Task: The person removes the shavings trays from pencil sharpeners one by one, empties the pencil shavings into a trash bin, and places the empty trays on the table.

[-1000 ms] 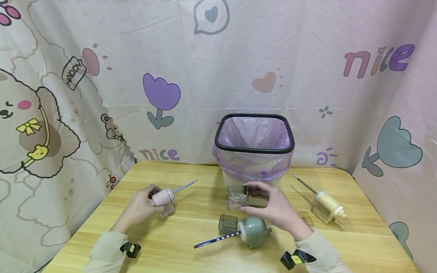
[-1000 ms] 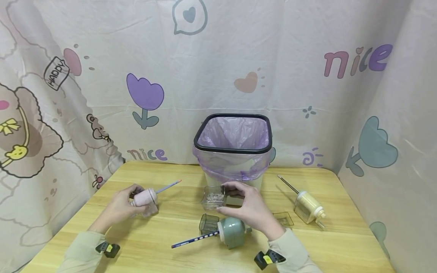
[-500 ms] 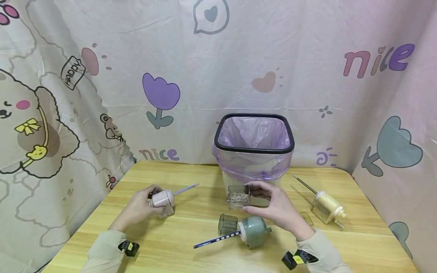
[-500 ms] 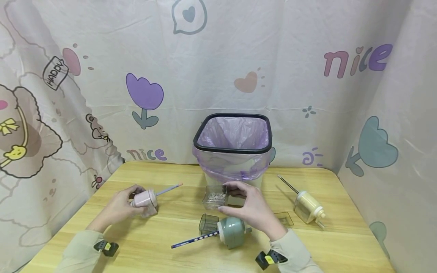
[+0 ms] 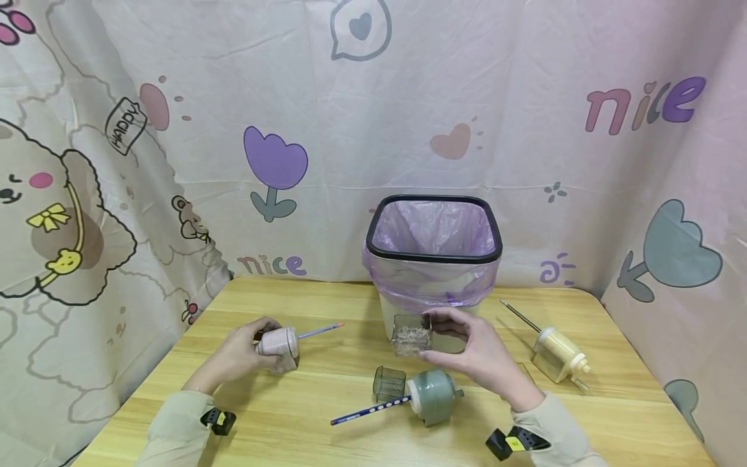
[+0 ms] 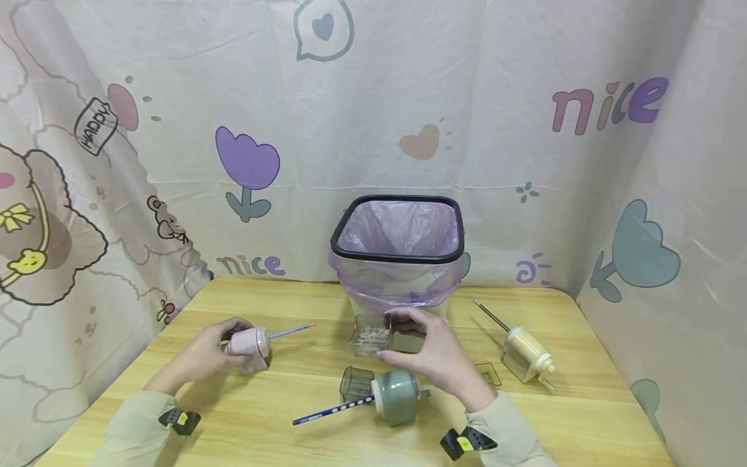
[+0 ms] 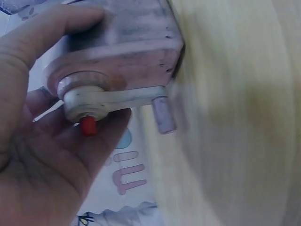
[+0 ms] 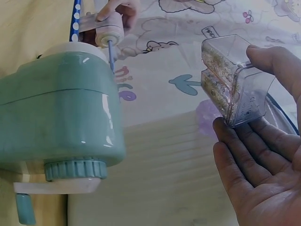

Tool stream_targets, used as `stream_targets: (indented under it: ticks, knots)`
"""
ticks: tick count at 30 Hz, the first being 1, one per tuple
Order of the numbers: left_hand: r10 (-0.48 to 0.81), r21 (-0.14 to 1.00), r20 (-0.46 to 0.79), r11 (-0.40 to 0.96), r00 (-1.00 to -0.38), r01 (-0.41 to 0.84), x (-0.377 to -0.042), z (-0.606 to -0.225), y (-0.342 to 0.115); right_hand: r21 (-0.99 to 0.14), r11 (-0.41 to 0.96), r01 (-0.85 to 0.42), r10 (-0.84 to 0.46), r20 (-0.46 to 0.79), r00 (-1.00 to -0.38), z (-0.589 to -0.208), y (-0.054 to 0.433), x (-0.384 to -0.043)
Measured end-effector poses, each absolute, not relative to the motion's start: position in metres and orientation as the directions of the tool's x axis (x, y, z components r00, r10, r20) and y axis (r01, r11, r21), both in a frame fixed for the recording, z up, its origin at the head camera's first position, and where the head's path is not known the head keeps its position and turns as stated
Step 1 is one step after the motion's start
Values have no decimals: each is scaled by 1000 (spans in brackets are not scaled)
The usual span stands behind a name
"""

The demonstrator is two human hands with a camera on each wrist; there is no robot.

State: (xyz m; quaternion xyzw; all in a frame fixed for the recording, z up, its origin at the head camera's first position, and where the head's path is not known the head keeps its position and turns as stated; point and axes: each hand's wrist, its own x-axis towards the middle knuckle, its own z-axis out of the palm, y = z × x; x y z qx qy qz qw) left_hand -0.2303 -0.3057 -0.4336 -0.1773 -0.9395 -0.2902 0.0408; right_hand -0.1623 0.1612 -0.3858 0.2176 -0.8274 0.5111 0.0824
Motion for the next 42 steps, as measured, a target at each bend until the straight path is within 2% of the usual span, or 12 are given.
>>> stream_targets:
  ticks: [5, 17, 26, 33, 42]
  knots:
    - [325, 529, 184, 763, -928, 372, -227, -422, -300, -800, 378, -466, -274, 384, -882, -381, 164, -160]
    - [304, 452, 428, 744, -851, 493, -220, -374, -251, -780, 426, -458, -247, 387, -889, -357, 177, -150]
    - [303, 522, 563, 591, -769, 615, -210, -347, -201, -761, 455, -462, -204, 416, -886, -339, 186, -139]
    - [285, 566, 598, 512, -749, 646, -210, -335, -172, -757, 434, -489, -188, 454, -871, -326, 192, -138]
    - [320, 543, 636, 461, -702, 702, -217, -323, -146, -774, 442, -455, -132, 445, -886, -309, 206, -135]
